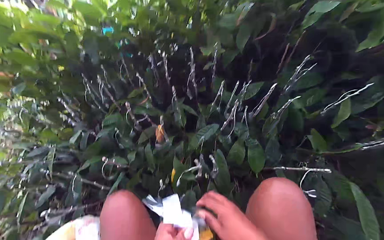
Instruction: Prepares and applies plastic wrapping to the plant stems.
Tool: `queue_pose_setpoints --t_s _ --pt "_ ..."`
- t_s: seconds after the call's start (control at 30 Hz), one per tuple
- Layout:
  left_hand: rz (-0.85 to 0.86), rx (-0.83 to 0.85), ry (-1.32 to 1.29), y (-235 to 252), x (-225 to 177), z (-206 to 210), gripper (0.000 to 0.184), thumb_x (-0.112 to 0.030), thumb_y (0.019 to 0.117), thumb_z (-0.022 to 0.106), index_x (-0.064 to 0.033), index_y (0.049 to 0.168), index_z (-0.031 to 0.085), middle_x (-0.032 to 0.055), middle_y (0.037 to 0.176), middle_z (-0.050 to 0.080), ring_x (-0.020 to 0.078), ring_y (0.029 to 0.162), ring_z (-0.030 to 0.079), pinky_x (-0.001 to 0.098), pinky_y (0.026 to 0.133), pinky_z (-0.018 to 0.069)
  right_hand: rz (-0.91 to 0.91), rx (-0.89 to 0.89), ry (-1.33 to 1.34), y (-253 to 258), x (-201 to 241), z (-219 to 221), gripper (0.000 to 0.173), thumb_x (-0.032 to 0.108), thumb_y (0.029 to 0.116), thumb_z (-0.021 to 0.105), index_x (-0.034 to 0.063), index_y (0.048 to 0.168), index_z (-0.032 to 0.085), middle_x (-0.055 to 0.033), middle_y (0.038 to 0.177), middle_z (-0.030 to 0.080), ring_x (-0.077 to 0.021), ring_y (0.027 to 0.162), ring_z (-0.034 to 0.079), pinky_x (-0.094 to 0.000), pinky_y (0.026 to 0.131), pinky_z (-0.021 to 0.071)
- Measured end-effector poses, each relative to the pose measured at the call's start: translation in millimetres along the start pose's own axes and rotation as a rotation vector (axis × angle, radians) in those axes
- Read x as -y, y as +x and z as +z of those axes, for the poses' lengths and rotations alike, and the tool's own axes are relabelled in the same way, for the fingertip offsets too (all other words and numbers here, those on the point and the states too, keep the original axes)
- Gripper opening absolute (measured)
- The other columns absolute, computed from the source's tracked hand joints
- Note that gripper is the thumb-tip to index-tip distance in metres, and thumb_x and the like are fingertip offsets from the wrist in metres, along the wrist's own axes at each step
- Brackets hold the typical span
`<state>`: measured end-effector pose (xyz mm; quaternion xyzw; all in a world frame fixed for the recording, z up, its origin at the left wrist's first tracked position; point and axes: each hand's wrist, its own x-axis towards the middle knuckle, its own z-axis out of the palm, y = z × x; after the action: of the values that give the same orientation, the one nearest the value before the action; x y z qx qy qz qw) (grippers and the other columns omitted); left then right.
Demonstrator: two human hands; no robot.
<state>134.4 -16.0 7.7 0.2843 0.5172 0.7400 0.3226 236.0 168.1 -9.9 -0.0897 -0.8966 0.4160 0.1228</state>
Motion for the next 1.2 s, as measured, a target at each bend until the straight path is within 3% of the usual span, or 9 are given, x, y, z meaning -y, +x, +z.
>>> queue_pose_setpoints --t_s 0.17,0.27,0.37,0.53,0.6,0.73,0.87,1.07,1.2 --pt "0.076 0.214 0.025 9.5 58.6 -24.8 0.025 -0.032 0.0921 0.075 -0.0230 0.106 0.057 -0.0113 0.095 0.060 -0.0010 0.084 0.058 0.0192 0.075 0.0518 0.183 0.065 0.321 -0.8 -1.2 1.0 0.026 0.024 0.0987 0.066 0.0056 0.115 0.073 -0.0076 0.112 0.069 -0.0117 0.094 0.068 -0.0292 0.085 0.0589" --pt "0.020 0.251 -0.135 6.0 67.1 -21.5 0.030 -0.025 0.0916 0.075 -0.0241 0.115 0.057 -0.0103 0.105 0.064 0.0006 0.091 0.061 0.0211 0.081 0.0526 0.255 0.071 0.549 -1.2 0.5 13.4 0.030 0.019 0.0953 0.069 0.0042 0.121 0.068 -0.0052 0.111 0.069 -0.0099 0.090 0.068 -0.0276 0.082 0.0592" --pt "-0.026 0.320 -0.242 5.3 71.1 -23.8 0.027 -0.023 0.0913 0.075 -0.0259 0.114 0.059 -0.0098 0.106 0.064 0.0021 0.093 0.061 0.0216 0.081 0.0522 0.279 0.016 0.732 1.4 0.0 23.7 0.033 0.014 0.0937 0.069 0.0033 0.124 0.065 -0.0025 0.101 0.069 -0.0095 0.084 0.067 -0.0269 0.076 0.0585" --pt "-0.047 0.427 -0.340 5.1 76.9 -26.2 0.014 -0.027 0.0930 0.073 -0.0257 0.101 0.062 -0.0094 0.095 0.063 0.0009 0.085 0.060 0.0189 0.075 0.0498 0.351 -0.130 0.882 9.9 6.1 41.2 0.013 0.014 0.0991 0.063 0.0054 0.103 0.072 0.0011 0.088 0.068 -0.0037 0.070 0.061 -0.0199 0.064 0.0531" --pt "-0.016 0.325 -0.530 3.8 80.9 -25.6 0.023 -0.032 0.0948 0.071 -0.0220 0.115 0.069 -0.0021 0.104 0.068 0.0070 0.086 0.065 0.0231 0.074 0.0548 0.433 -0.182 1.089 13.8 9.7 42.9 0.014 0.012 0.1018 0.059 0.0047 0.104 0.071 -0.0018 0.086 0.068 -0.0062 0.066 0.061 -0.0211 0.060 0.0528" --pt "-0.073 0.156 -0.894 10.7 70.1 -41.2 0.050 -0.037 0.0965 0.067 -0.0127 0.140 0.063 0.0182 0.137 0.062 0.0312 0.106 0.070 0.0405 0.072 0.0625 0.405 -0.302 1.379 15.7 11.9 11.8 0.019 0.014 0.1071 0.050 0.0109 0.105 0.068 -0.0087 0.108 0.075 -0.0072 0.067 0.068 -0.0182 0.052 0.0530" --pt "-0.016 0.165 -0.815 11.1 67.2 -60.6 0.042 -0.039 0.0984 0.064 -0.0129 0.132 0.066 0.0102 0.108 0.070 0.0204 0.088 0.070 0.0330 0.071 0.0599 0.149 -0.326 1.339 11.7 1.9 -32.7 0.015 0.015 0.1029 0.059 0.0135 0.103 0.074 -0.0041 0.091 0.075 -0.0069 0.071 0.071 -0.0206 0.062 0.0603" --pt "0.044 0.464 -0.290 3.0 70.9 -45.9 0.037 -0.040 0.0973 0.068 -0.0253 0.131 0.062 -0.0092 0.094 0.066 -0.0005 0.080 0.060 0.0177 0.072 0.0512 0.346 0.357 0.734 10.0 4.5 5.5 0.028 0.035 0.1005 0.060 0.0121 0.111 0.072 0.0105 0.073 0.058 0.0031 0.057 0.047 -0.0164 0.053 0.0413" --pt "0.110 0.668 0.015 -0.1 71.9 -46.1 0.032 -0.034 0.1016 0.064 -0.0027 0.101 0.067 0.0001 0.083 0.064 -0.0016 0.077 0.058 0.0158 0.071 0.0481 0.421 0.384 0.955 17.3 3.6 27.7 0.014 0.024 0.0972 0.067 0.0121 0.094 0.073 0.0082 0.075 0.068 0.0028 0.062 0.058 -0.0168 0.057 0.0481"
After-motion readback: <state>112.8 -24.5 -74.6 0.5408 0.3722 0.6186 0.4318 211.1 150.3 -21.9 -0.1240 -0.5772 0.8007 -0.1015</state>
